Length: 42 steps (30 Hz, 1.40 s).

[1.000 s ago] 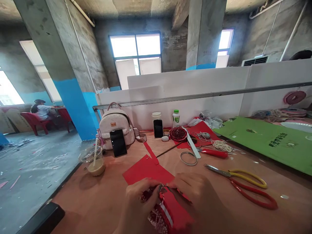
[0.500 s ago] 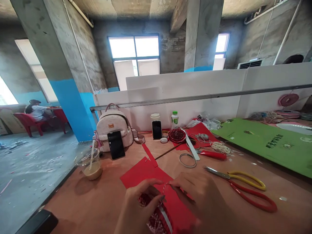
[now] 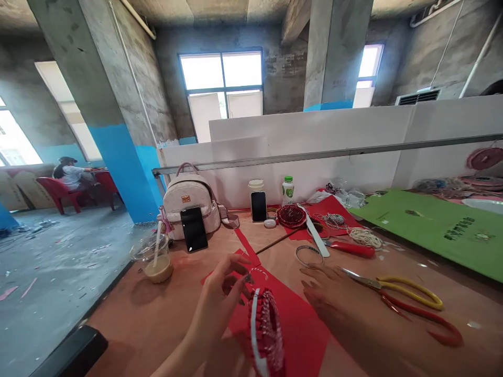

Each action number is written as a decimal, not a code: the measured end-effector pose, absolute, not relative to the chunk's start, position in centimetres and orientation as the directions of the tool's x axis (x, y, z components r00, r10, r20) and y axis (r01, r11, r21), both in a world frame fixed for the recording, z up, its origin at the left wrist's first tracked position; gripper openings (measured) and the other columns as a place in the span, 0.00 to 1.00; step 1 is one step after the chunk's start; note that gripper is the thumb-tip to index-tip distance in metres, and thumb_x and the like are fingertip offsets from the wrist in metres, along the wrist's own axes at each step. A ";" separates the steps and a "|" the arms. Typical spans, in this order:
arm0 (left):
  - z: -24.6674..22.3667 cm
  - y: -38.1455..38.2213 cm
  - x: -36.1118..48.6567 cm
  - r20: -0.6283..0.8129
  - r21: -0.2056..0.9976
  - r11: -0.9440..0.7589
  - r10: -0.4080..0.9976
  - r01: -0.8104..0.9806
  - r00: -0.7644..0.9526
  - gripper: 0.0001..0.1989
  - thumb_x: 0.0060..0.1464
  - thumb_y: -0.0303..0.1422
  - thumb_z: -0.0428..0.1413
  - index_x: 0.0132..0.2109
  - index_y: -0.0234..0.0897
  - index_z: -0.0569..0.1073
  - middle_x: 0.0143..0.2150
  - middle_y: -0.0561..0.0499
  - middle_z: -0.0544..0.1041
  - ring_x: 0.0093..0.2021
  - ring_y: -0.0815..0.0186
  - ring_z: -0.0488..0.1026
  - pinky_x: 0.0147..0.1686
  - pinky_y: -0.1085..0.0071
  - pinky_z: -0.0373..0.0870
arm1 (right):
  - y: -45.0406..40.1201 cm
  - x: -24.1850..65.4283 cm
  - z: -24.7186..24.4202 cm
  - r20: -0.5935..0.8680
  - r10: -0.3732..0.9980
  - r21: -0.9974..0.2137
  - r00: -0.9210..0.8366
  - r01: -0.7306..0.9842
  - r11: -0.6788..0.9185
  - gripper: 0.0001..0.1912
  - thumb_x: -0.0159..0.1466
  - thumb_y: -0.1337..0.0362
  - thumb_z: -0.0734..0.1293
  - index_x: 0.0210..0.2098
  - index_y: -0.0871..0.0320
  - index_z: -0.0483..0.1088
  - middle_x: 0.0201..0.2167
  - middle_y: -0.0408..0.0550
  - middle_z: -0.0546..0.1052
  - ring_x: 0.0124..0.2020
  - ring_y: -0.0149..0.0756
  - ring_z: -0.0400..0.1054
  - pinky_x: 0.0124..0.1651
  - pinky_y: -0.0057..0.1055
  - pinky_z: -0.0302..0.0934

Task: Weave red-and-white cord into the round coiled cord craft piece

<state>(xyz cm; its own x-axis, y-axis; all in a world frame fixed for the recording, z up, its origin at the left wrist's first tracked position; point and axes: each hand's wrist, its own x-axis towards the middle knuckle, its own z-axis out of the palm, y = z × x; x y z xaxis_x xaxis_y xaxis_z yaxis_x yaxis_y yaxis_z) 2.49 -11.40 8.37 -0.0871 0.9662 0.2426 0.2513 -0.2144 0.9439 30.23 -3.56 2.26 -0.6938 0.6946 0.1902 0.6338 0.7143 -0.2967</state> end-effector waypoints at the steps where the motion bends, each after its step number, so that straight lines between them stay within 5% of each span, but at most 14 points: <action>1: 8.4 -11.0 2.6 0.232 0.951 -0.210 0.970 0.229 -0.075 0.07 0.57 0.35 0.56 0.42 0.40 0.71 0.36 0.57 0.74 0.26 0.72 0.77 0.25 0.75 0.72 | -3.7 30.0 2.4 0.147 0.712 -0.354 -0.686 0.636 0.686 0.15 0.64 0.66 0.66 0.48 0.49 0.78 0.66 0.52 0.71 0.68 0.61 0.59 0.65 0.63 0.52; 4: 8.3 -9.8 2.8 0.200 0.968 -0.192 0.979 0.159 -0.033 0.10 0.54 0.36 0.57 0.42 0.39 0.68 0.35 0.57 0.72 0.26 0.70 0.77 0.26 0.72 0.76 | -3.7 29.0 3.6 -0.013 0.730 -0.699 -0.683 0.529 0.482 0.26 0.69 0.55 0.64 0.65 0.49 0.66 0.73 0.52 0.60 0.74 0.55 0.46 0.74 0.60 0.36; 7: 7.9 -8.6 2.9 0.195 0.976 -0.194 0.981 0.094 -0.001 0.14 0.53 0.40 0.60 0.41 0.39 0.66 0.35 0.57 0.72 0.26 0.72 0.75 0.28 0.70 0.79 | -3.1 27.5 4.4 -0.098 0.648 -0.924 -0.756 0.312 0.223 0.42 0.66 0.44 0.64 0.73 0.55 0.51 0.71 0.57 0.61 0.70 0.48 0.57 0.71 0.47 0.53; 10: 7.3 -7.8 2.6 0.190 0.981 -0.189 0.982 0.048 -0.016 0.17 0.53 0.43 0.62 0.42 0.39 0.66 0.37 0.57 0.72 0.28 0.73 0.75 0.29 0.70 0.79 | -2.4 26.1 3.8 -0.118 0.623 -0.975 -0.773 0.209 0.075 0.42 0.62 0.40 0.68 0.66 0.59 0.60 0.61 0.58 0.72 0.59 0.45 0.70 0.62 0.42 0.64; 15: 5.9 -7.4 1.1 0.095 0.995 -0.095 0.986 0.010 -0.137 0.10 0.62 0.31 0.58 0.48 0.37 0.67 0.39 0.55 0.73 0.31 0.71 0.76 0.27 0.73 0.76 | -2.2 24.8 1.4 -0.176 0.596 -0.984 -0.783 0.149 -0.095 0.35 0.54 0.37 0.74 0.47 0.60 0.73 0.38 0.47 0.79 0.29 0.30 0.71 0.34 0.29 0.66; 20: 4.3 -6.4 -0.8 -0.082 0.997 0.080 0.983 -0.022 -0.164 0.05 0.64 0.29 0.59 0.46 0.34 0.73 0.34 0.56 0.75 0.31 0.69 0.76 0.33 0.68 0.78 | -2.5 24.0 -0.2 -0.204 0.533 -0.979 -0.821 0.171 -0.111 0.33 0.51 0.38 0.76 0.41 0.61 0.75 0.29 0.42 0.76 0.22 0.27 0.68 0.25 0.25 0.63; 24: 4.2 -5.2 -1.9 -0.085 0.996 0.088 0.977 0.007 -0.195 0.08 0.65 0.31 0.59 0.50 0.34 0.74 0.38 0.53 0.77 0.32 0.69 0.76 0.33 0.68 0.78 | -2.9 23.2 -0.8 -0.214 0.535 -0.976 -0.817 0.207 -0.073 0.37 0.53 0.39 0.73 0.51 0.61 0.74 0.29 0.44 0.77 0.25 0.29 0.69 0.27 0.25 0.63; 28: 5.0 -4.7 -2.8 -0.047 0.989 0.075 0.977 0.128 -0.208 0.06 0.63 0.31 0.60 0.46 0.34 0.75 0.40 0.52 0.78 0.34 0.68 0.77 0.33 0.68 0.77 | -3.1 24.3 1.4 -0.152 0.638 -0.961 -0.755 0.265 0.084 0.42 0.60 0.44 0.68 0.66 0.63 0.62 0.45 0.56 0.80 0.36 0.40 0.76 0.38 0.36 0.70; 31: 6.2 -4.7 -3.4 0.028 0.981 0.011 0.981 0.194 -0.193 0.09 0.63 0.32 0.60 0.49 0.34 0.76 0.46 0.48 0.80 0.42 0.63 0.79 0.43 0.60 0.78 | -2.2 26.9 3.9 -0.010 0.735 -0.907 -0.678 0.315 0.278 0.28 0.67 0.52 0.64 0.63 0.56 0.66 0.61 0.56 0.73 0.52 0.46 0.73 0.54 0.42 0.66; 35: 8.2 -5.3 -3.9 0.223 0.948 -0.167 0.956 0.271 -0.188 0.19 0.59 0.35 0.60 0.56 0.36 0.74 0.66 0.40 0.72 0.67 0.54 0.67 0.61 0.58 0.68 | -0.4 31.1 4.9 0.128 0.789 -0.829 -0.600 0.373 0.418 0.18 0.70 0.58 0.58 0.53 0.55 0.71 0.55 0.54 0.77 0.56 0.47 0.71 0.56 0.44 0.64; 39: 8.4 -8.0 -2.8 0.299 0.885 -0.253 0.952 0.392 -0.061 0.21 0.54 0.39 0.63 0.54 0.43 0.80 0.65 0.42 0.74 0.65 0.48 0.70 0.56 0.58 0.73 | -0.4 34.5 3.1 0.114 0.846 -0.762 -0.521 0.501 0.411 0.15 0.68 0.59 0.60 0.47 0.55 0.76 0.47 0.55 0.81 0.49 0.52 0.74 0.52 0.49 0.66; 42: 5.8 -10.9 -1.2 0.352 0.761 -0.344 0.931 0.550 0.095 0.18 0.59 0.38 0.58 0.55 0.54 0.81 0.63 0.49 0.78 0.65 0.51 0.71 0.65 0.57 0.64 | -2.5 35.6 1.7 0.078 0.827 -0.724 -0.556 0.539 0.431 0.17 0.69 0.57 0.62 0.50 0.53 0.78 0.50 0.54 0.82 0.52 0.53 0.75 0.56 0.50 0.68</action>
<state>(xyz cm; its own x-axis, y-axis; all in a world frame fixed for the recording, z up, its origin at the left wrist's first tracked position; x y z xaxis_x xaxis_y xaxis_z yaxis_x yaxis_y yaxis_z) -1.21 -10.95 5.80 0.0948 0.9312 0.3520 0.5500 -0.3437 0.7612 35.65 -2.48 1.68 -0.5561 0.8274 0.0783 0.5393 0.4309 -0.7235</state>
